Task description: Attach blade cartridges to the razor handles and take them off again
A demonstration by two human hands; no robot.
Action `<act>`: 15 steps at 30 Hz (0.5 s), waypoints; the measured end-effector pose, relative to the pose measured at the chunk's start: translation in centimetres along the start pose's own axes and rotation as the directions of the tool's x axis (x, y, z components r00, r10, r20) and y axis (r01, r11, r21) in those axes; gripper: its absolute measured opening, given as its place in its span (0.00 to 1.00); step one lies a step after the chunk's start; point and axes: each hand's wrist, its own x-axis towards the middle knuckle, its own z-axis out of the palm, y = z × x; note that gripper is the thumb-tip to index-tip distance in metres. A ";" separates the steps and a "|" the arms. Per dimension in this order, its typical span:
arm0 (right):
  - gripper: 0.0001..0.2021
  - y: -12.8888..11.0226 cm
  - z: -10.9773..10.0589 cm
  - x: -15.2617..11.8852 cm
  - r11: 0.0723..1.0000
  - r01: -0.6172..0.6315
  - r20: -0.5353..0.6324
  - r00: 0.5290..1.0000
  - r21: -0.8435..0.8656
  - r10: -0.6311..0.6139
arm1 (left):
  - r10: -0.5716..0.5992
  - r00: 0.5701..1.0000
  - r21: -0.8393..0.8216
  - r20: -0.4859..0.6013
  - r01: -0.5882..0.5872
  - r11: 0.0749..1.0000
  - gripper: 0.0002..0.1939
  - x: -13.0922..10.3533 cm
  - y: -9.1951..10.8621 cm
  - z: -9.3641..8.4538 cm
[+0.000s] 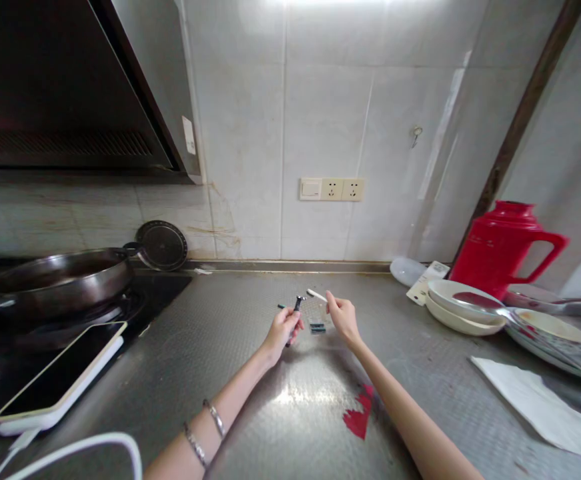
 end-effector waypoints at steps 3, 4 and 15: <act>0.26 0.2 0.2 0.0 0.998 0.057 -0.009 0.998 -0.036 -0.057 | 0.023 1.000 0.003 -0.011 -0.023 1.000 0.17 -0.1 0.1 0.1; 0.26 0.4 0.2 0.0 0.997 0.068 -0.008 0.998 -0.043 -0.069 | 0.029 0.999 -0.004 -0.015 -0.029 1.000 0.16 -0.1 0.2 0.1; 0.25 -0.1 0.4 -0.7 0.997 0.074 -0.009 0.997 0.031 -0.073 | 0.000 1.000 -0.103 -0.012 -0.001 0.995 0.16 -0.2 0.1 0.4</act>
